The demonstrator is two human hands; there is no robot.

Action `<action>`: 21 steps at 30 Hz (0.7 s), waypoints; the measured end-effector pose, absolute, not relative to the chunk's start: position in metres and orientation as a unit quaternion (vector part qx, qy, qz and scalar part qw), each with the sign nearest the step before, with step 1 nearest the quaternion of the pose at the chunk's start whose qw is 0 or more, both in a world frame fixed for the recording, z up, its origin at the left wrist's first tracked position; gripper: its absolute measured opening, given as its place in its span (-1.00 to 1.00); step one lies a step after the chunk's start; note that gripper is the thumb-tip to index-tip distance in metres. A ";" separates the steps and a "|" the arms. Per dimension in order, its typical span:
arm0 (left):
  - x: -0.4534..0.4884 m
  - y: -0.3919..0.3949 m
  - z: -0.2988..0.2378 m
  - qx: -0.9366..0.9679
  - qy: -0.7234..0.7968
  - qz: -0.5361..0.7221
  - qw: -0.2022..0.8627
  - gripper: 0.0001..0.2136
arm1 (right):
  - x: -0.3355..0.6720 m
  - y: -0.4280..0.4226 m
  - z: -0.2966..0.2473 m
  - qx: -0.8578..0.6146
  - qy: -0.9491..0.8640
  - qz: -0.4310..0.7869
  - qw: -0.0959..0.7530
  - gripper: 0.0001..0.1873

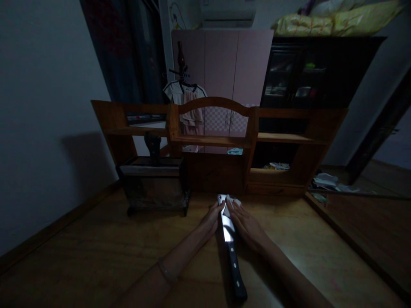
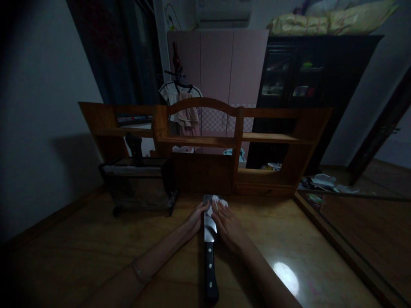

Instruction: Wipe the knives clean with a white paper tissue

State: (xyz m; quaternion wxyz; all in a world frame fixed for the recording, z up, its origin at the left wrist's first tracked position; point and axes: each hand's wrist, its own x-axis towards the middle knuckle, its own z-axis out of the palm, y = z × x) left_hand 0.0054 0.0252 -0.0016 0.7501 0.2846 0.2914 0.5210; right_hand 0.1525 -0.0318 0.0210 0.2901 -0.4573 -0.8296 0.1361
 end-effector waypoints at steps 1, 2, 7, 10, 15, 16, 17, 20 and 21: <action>0.005 0.026 -0.002 0.286 0.290 0.520 0.751 -0.76 | 0.153 -0.030 0.018 -0.462 -0.829 0.127 0.288 -0.46; 0.005 0.026 -0.002 0.287 0.289 0.520 0.751 -0.75 | 0.154 -0.028 0.016 -0.469 -0.827 0.117 0.288 -0.46; 0.006 0.028 -0.004 0.289 0.289 0.520 0.751 -0.82 | 0.168 -0.018 0.005 -0.512 -0.807 0.101 0.275 -0.43; 0.006 0.029 -0.006 0.290 0.289 0.514 0.754 -0.81 | 0.172 -0.018 0.000 -0.548 -0.780 0.124 0.277 -0.39; 0.005 0.031 -0.010 0.283 0.285 0.508 0.762 -0.77 | 0.174 -0.023 0.001 -0.554 -0.750 0.183 0.310 -0.42; 0.005 0.031 -0.010 0.282 0.285 0.506 0.763 -0.76 | 0.174 -0.023 0.004 -0.557 -0.733 0.201 0.334 -0.42; 0.005 0.031 -0.011 0.282 0.287 0.504 0.764 -0.75 | 0.175 -0.023 0.007 -0.559 -0.712 0.220 0.364 -0.41; 0.004 0.030 -0.009 0.292 0.291 0.502 0.760 -0.73 | 0.175 -0.018 0.014 -0.548 -0.641 0.295 0.450 -0.35; 0.004 0.029 -0.007 0.300 0.287 0.501 0.760 -0.72 | 0.175 -0.015 0.016 -0.540 -0.610 0.340 0.470 -0.33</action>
